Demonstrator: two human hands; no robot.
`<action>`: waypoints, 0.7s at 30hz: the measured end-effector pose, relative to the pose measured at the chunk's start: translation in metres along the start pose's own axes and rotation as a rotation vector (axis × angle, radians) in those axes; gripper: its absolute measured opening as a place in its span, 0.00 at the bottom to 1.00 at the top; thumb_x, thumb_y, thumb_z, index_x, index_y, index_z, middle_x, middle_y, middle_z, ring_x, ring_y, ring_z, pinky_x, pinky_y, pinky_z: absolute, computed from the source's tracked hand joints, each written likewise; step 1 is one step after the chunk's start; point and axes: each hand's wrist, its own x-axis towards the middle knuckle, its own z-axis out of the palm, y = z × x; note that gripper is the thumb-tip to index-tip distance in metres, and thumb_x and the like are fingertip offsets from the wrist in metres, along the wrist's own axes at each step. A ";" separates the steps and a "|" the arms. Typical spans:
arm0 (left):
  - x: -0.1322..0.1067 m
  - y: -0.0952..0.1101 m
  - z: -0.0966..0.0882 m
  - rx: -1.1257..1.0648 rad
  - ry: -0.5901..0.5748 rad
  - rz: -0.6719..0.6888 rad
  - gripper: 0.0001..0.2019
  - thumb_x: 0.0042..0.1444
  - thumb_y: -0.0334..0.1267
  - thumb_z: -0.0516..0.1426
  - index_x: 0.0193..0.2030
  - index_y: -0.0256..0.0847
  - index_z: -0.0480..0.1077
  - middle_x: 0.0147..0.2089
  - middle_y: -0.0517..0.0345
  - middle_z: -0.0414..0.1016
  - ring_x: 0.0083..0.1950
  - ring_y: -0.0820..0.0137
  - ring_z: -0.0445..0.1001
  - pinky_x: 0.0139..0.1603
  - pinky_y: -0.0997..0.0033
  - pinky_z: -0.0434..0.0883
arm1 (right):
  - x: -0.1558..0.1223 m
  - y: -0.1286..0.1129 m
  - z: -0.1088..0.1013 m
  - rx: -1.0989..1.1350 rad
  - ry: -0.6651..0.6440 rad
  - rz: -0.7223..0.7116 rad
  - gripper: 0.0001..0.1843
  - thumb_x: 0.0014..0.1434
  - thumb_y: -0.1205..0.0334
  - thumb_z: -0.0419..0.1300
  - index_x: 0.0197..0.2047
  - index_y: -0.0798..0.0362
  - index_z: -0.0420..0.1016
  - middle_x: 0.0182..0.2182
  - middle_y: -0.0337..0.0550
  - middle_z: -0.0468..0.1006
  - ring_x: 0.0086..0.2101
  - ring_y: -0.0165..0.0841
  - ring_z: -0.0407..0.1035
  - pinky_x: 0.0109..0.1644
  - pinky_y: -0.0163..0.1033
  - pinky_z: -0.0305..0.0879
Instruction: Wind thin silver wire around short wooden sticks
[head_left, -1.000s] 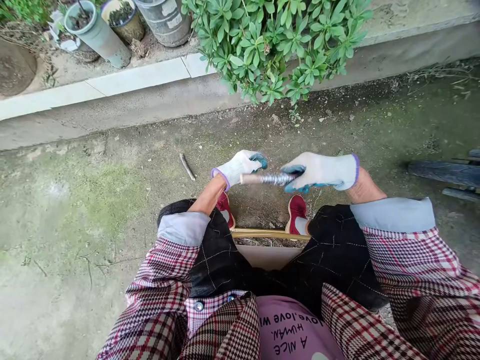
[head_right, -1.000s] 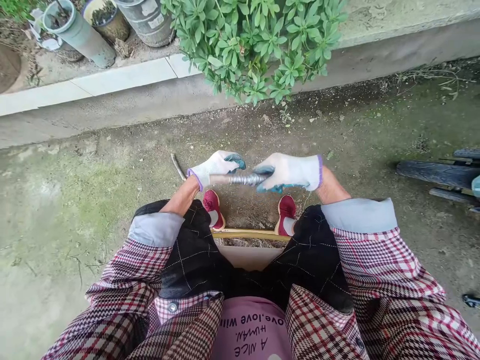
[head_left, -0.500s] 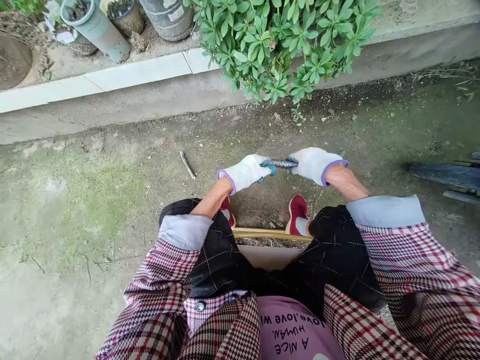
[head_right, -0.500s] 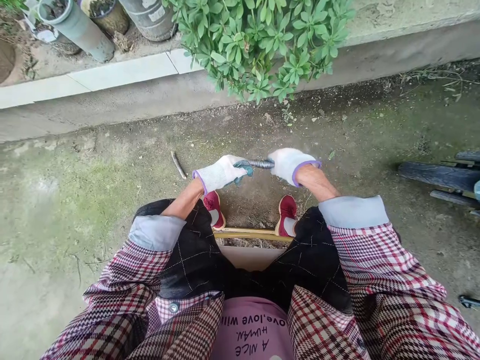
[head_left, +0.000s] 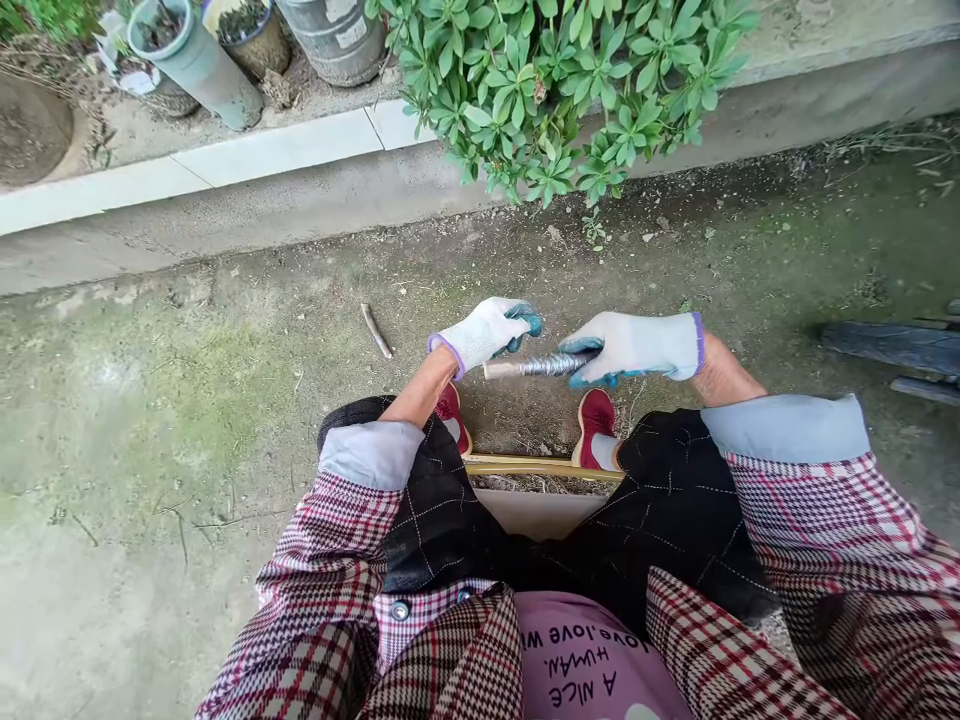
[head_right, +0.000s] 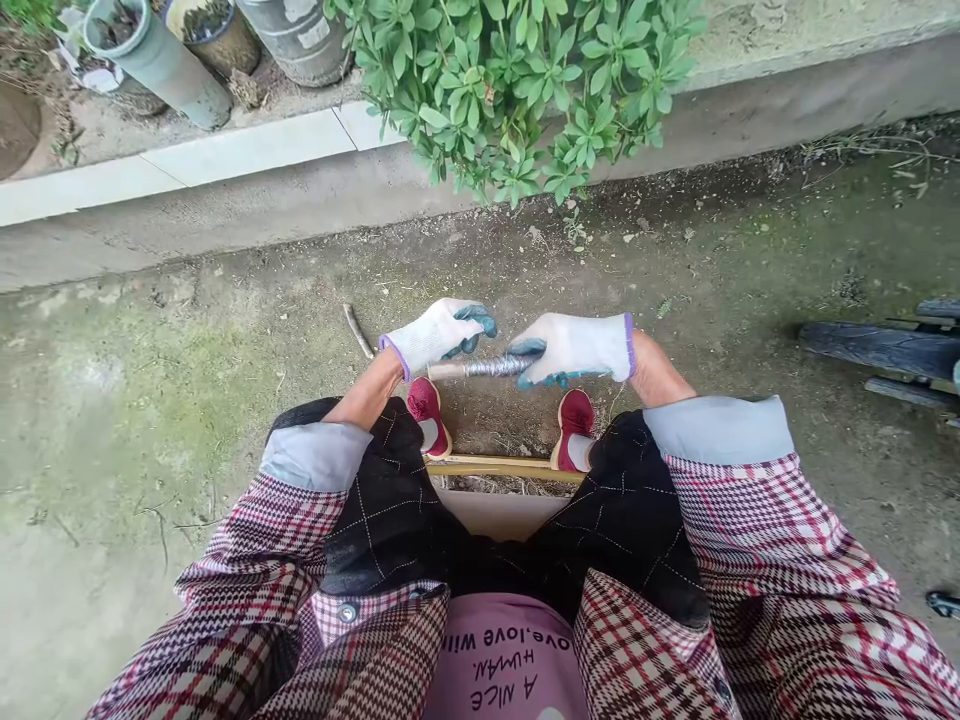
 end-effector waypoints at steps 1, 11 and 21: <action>0.000 -0.001 0.000 -0.011 -0.014 -0.002 0.08 0.63 0.27 0.56 0.33 0.36 0.73 0.23 0.66 0.66 0.23 0.79 0.60 0.26 0.76 0.57 | -0.004 0.000 -0.004 0.073 0.045 -0.006 0.13 0.53 0.50 0.68 0.33 0.50 0.73 0.24 0.33 0.70 0.25 0.29 0.65 0.29 0.36 0.60; -0.008 -0.001 0.011 0.041 -0.126 -0.028 0.08 0.66 0.34 0.57 0.38 0.37 0.77 0.23 0.63 0.69 0.18 0.79 0.58 0.20 0.74 0.55 | 0.005 0.005 -0.025 -0.110 0.589 0.340 0.10 0.65 0.56 0.62 0.44 0.53 0.77 0.35 0.47 0.78 0.31 0.36 0.69 0.35 0.42 0.68; -0.001 -0.007 -0.008 0.107 -0.001 0.016 0.09 0.64 0.29 0.56 0.34 0.37 0.75 0.22 0.64 0.67 0.19 0.79 0.60 0.23 0.74 0.57 | 0.024 0.011 0.001 -0.412 0.148 0.303 0.04 0.55 0.62 0.66 0.30 0.50 0.75 0.22 0.34 0.71 0.25 0.30 0.62 0.32 0.39 0.55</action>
